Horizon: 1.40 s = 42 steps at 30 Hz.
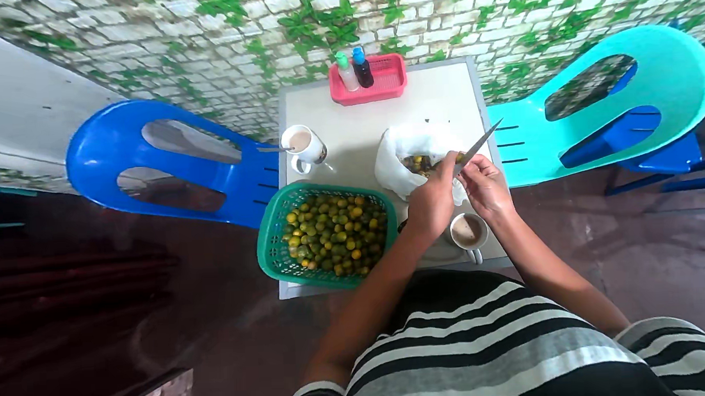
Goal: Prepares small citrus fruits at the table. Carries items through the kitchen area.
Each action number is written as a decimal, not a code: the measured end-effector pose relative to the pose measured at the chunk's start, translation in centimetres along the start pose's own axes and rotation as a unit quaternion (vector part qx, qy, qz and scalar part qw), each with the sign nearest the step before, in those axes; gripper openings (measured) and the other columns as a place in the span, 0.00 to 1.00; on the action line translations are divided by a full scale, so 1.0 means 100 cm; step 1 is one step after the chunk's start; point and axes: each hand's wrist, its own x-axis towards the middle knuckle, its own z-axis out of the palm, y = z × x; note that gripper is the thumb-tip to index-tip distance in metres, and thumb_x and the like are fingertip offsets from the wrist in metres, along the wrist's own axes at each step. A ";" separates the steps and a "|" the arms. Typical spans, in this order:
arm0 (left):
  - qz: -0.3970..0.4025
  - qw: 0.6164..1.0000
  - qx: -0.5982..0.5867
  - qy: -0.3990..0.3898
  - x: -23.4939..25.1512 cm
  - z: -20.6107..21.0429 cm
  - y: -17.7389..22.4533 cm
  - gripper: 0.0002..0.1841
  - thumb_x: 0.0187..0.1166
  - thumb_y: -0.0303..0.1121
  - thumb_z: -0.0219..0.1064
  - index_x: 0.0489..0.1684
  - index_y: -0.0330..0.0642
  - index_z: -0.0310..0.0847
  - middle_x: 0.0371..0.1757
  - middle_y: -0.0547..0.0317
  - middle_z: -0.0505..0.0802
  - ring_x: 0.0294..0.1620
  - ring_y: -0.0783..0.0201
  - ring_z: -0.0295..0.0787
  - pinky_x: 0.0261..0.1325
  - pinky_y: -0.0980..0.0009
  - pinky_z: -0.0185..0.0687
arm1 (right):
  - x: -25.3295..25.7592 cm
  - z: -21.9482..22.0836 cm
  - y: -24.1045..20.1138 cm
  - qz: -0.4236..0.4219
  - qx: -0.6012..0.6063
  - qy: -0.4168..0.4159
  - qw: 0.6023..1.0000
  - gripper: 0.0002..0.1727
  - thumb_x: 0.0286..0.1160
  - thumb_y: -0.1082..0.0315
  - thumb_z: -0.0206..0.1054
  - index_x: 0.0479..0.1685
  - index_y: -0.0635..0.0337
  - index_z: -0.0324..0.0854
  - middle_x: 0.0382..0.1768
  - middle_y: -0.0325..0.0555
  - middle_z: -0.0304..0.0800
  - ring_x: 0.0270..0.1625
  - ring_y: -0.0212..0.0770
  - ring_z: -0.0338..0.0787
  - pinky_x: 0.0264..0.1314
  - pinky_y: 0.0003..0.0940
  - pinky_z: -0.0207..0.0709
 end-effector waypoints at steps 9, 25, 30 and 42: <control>-0.037 0.998 0.015 -0.058 0.005 -0.011 0.011 0.26 0.87 0.23 0.57 0.86 0.44 0.64 0.53 0.39 0.92 0.37 0.40 0.94 0.37 0.46 0.88 | -0.005 0.000 0.001 -0.046 -0.068 -0.007 0.997 0.11 0.76 0.82 0.65 0.45 0.56 0.86 0.39 0.37 0.94 0.41 0.31 0.93 0.55 0.31 0.89; -0.124 0.977 -0.140 -0.100 0.010 -0.014 0.001 0.29 0.91 0.30 0.58 0.89 0.44 0.52 0.43 0.36 0.92 0.39 0.37 0.93 0.44 0.42 0.87 | 0.003 -0.007 0.012 -0.034 -0.174 -0.026 0.984 0.13 0.75 0.80 0.69 0.56 0.62 0.85 0.39 0.37 0.93 0.40 0.30 0.92 0.53 0.30 0.88; -0.190 0.949 -0.242 -0.064 -0.001 0.001 -0.025 0.36 0.90 0.30 0.58 0.95 0.48 0.41 0.39 0.37 0.89 0.34 0.43 0.89 0.43 0.46 0.86 | 0.014 0.002 0.017 0.006 -0.200 0.130 0.971 0.29 0.76 0.78 0.70 0.76 0.65 0.67 0.47 0.46 0.84 0.39 0.35 0.89 0.47 0.33 0.87; -0.285 0.921 -0.238 -0.114 -0.009 0.034 -0.053 0.34 0.91 0.32 0.56 0.94 0.43 0.43 0.52 0.32 0.90 0.48 0.41 0.92 0.55 0.46 0.86 | 0.014 0.063 0.009 -0.068 -0.320 -0.178 0.928 0.24 0.84 0.70 0.64 0.78 0.63 0.70 0.50 0.46 0.89 0.43 0.34 0.91 0.51 0.34 0.88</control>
